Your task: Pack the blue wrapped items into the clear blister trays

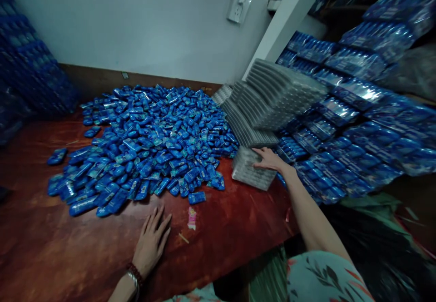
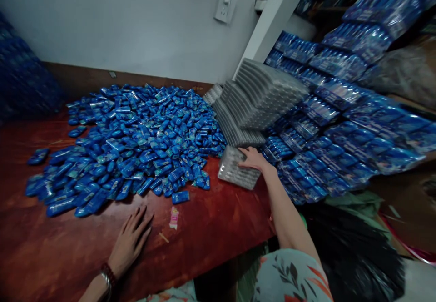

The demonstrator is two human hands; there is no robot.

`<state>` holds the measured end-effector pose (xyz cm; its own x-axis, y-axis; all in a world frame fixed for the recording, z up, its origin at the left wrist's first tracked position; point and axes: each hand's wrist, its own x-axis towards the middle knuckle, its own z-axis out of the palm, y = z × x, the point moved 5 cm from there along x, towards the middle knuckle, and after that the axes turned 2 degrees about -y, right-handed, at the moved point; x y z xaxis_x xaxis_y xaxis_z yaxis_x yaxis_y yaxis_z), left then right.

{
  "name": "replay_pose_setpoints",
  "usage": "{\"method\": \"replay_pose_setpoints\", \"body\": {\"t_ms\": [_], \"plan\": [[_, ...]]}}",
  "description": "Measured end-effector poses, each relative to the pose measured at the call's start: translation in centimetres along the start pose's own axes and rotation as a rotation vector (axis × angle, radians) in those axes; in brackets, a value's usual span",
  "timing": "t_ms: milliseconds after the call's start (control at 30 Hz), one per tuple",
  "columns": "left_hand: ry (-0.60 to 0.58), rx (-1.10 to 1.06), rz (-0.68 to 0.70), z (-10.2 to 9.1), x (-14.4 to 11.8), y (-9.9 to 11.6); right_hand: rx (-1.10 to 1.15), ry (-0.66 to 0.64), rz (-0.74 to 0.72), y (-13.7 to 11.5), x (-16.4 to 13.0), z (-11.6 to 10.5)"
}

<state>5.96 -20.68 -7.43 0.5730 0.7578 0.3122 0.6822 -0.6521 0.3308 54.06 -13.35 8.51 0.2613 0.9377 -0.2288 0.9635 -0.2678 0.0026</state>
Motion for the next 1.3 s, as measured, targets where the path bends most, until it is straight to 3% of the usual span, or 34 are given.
{"method": "replay_pose_setpoints", "body": {"t_ms": [167,267,333,433,567,767,900,1100,1167,1300], "plan": [[0.003,-0.008,0.014,0.1,0.0,-0.2,0.16,-0.181,0.009,-0.6,0.5,0.3],[0.005,-0.011,0.02,0.1,-0.2,-0.3,0.311,-0.33,-0.056,-1.1,-1.1,1.8],[0.012,-0.017,0.019,0.1,-0.2,-0.4,0.394,-0.339,-0.085,-1.3,-2.4,2.8],[0.015,-0.028,0.014,0.1,-0.2,-0.3,0.467,-0.22,-0.075,-1.2,-3.5,3.8],[-0.001,-0.018,0.014,-0.1,-0.1,-0.2,0.452,-0.021,-0.029,-0.4,-2.8,4.0],[0.004,0.005,0.018,-0.1,-0.1,-0.1,0.321,0.196,-0.026,-0.2,-0.2,1.1],[0.008,0.014,0.024,0.0,-0.1,-0.2,0.245,0.344,0.016,-0.9,-2.1,-0.4],[-0.011,0.007,0.013,0.0,0.0,-0.2,0.322,0.38,-0.118,-1.9,-7.3,2.5],[-0.012,-0.004,0.008,-0.1,0.0,-0.2,0.385,0.419,-0.133,-1.9,-7.9,3.2],[-0.013,-0.018,0.006,-0.3,0.0,-0.1,0.403,0.379,-0.188,-2.8,-7.3,3.9]]}}
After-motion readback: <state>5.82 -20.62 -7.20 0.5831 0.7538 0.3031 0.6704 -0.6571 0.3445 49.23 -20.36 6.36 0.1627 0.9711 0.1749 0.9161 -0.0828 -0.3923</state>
